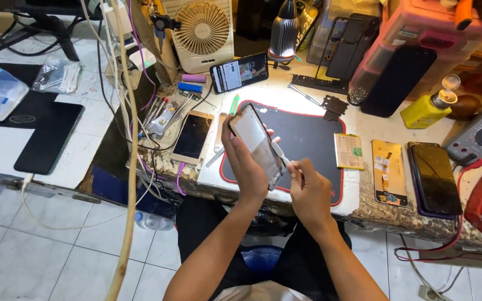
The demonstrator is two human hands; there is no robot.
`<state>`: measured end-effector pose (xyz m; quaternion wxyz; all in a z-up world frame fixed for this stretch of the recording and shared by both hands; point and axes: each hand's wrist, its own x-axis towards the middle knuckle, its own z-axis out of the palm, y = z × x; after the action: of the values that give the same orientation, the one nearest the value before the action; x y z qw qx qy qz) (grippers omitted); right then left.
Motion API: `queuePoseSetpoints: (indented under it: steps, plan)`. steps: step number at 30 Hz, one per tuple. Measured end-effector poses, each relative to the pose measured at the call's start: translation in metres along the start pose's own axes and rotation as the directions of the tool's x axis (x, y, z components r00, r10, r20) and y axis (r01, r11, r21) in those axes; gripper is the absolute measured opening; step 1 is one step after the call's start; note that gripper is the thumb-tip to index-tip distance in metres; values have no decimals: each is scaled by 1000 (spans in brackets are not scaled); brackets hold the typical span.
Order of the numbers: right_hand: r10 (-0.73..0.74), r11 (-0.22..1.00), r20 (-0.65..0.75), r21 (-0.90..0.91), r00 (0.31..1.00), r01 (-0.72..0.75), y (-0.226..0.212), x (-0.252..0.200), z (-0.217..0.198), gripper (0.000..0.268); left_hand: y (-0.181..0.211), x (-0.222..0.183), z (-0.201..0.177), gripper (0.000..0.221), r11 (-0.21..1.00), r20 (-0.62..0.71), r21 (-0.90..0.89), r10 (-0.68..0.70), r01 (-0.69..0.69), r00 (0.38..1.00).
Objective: Cleaning the frame of a mobile phone using a brush and a cotton swab to remove debris or adhesive.
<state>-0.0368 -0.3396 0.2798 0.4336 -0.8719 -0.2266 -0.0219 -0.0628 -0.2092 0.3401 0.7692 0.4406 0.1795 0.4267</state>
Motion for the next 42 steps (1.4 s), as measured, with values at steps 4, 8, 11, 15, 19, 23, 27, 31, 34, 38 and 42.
queuePoseSetpoints:
  steps: [4, 8, 11, 15, 19, 23, 27, 31, 34, 38, 42]
  plan:
    - [3, 1000, -19, 23, 1000, -2, 3, -6, 0, 14, 6, 1, 4, 57, 1000, -6, 26, -10, 10, 1000]
    - [-11, 1000, -48, 16, 999, 11, -7, 4, -4, 16, 5, -17, 12, 60, 994, 3, 77, -75, 75, 997]
    - [3, 998, -42, 62, 999, 0, -18, 9, -4, 17, 0, 3, 5, 54, 997, -29, -66, -29, 27, 999]
    - [11, 999, -28, 37, 1000, -10, -6, 3, 8, 19, 12, 2, 4, 58, 999, -15, 47, 3, -3, 1000]
    - [-14, 1000, -69, -6, 998, 14, -2, 8, 3, 17, 5, 4, 8, 55, 996, 5, 66, -65, 65, 998]
    - [46, 999, -70, -8, 996, -46, 5, 6, 9, 12, 14, 11, 14, 53, 991, 23, 123, 46, -49, 999]
    - [40, 999, -87, -6, 995, -41, -10, 9, 1, 16, 17, -2, 14, 56, 919, 94, 382, 71, -101, 993]
    - [33, 998, -110, -41, 993, -38, -3, 15, 3, 14, -14, 7, -3, 55, 987, 124, 162, -5, -15, 992]
    - [-9, 997, -133, -72, 991, -1, 2, 7, 8, 15, -8, 14, -1, 54, 989, 146, 146, -11, -10, 989]
    - [-61, 995, -139, -93, 988, 48, 15, -1, 21, 17, -13, 12, -5, 54, 997, 172, 65, 36, -47, 985]
    - [-101, 992, -170, -88, 980, 87, 4, 4, 15, 19, -14, 7, -15, 55, 955, 178, 289, 9, -61, 984]
